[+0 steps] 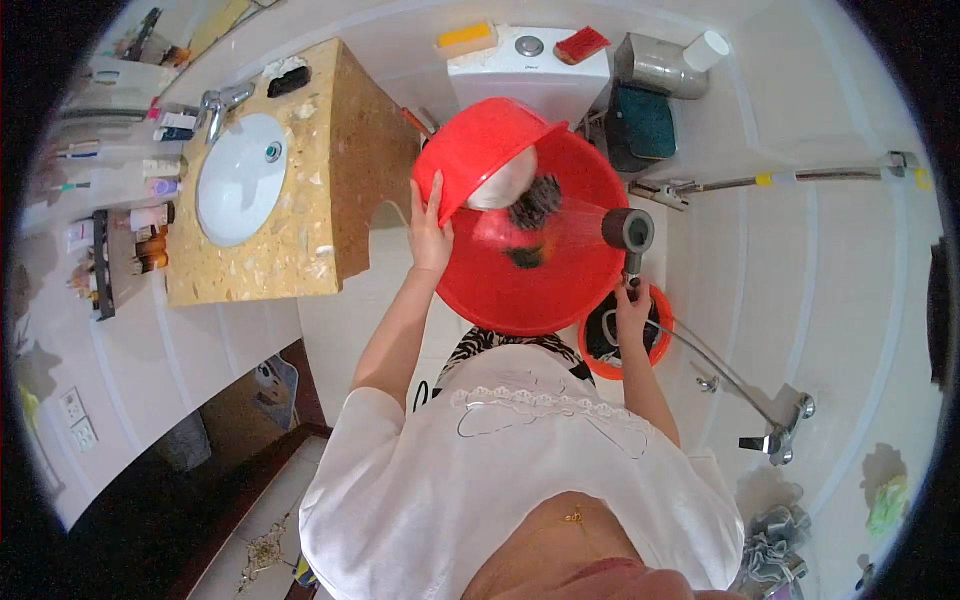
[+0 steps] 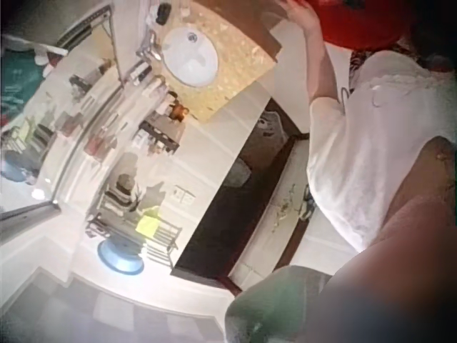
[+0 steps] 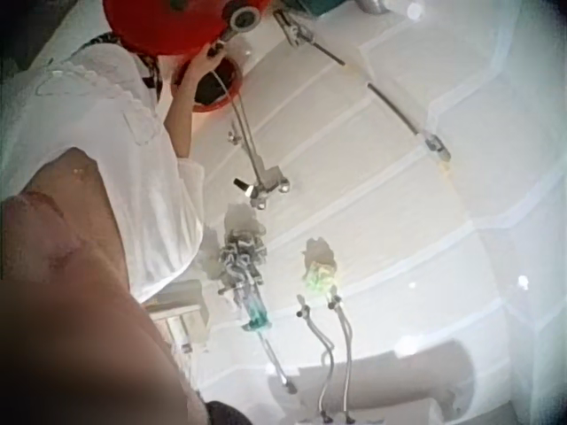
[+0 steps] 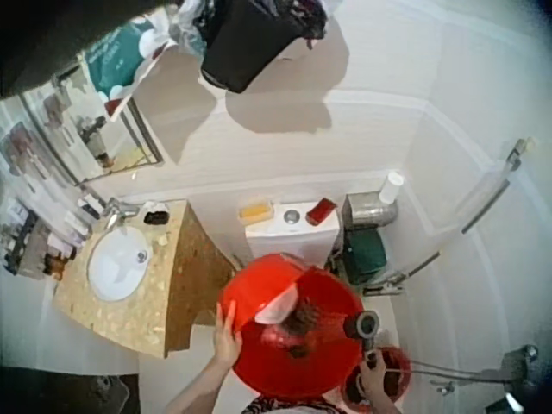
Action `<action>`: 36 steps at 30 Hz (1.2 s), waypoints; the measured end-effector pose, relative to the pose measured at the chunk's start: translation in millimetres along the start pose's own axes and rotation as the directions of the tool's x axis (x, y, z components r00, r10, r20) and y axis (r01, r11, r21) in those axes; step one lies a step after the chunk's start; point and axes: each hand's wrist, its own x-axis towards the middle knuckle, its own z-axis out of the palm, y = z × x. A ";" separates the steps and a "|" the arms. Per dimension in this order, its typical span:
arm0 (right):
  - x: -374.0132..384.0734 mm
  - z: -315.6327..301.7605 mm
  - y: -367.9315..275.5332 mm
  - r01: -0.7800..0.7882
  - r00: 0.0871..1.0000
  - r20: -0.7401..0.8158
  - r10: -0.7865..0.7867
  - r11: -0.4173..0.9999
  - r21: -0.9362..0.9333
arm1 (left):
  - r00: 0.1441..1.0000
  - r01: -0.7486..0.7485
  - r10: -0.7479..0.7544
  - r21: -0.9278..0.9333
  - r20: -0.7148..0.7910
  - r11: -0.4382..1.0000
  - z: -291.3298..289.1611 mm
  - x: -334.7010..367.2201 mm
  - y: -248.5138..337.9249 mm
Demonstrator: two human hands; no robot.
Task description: Hand wash several items of clothing in a red basin inside a bathroom.
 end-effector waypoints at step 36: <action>14.8 17.8 42.0 0.116 0.993 0.005 -0.116 0.991 -0.067 | 0.764 0.222 -0.642 -0.907 -0.066 0.357 -51.5 -19.2 1.4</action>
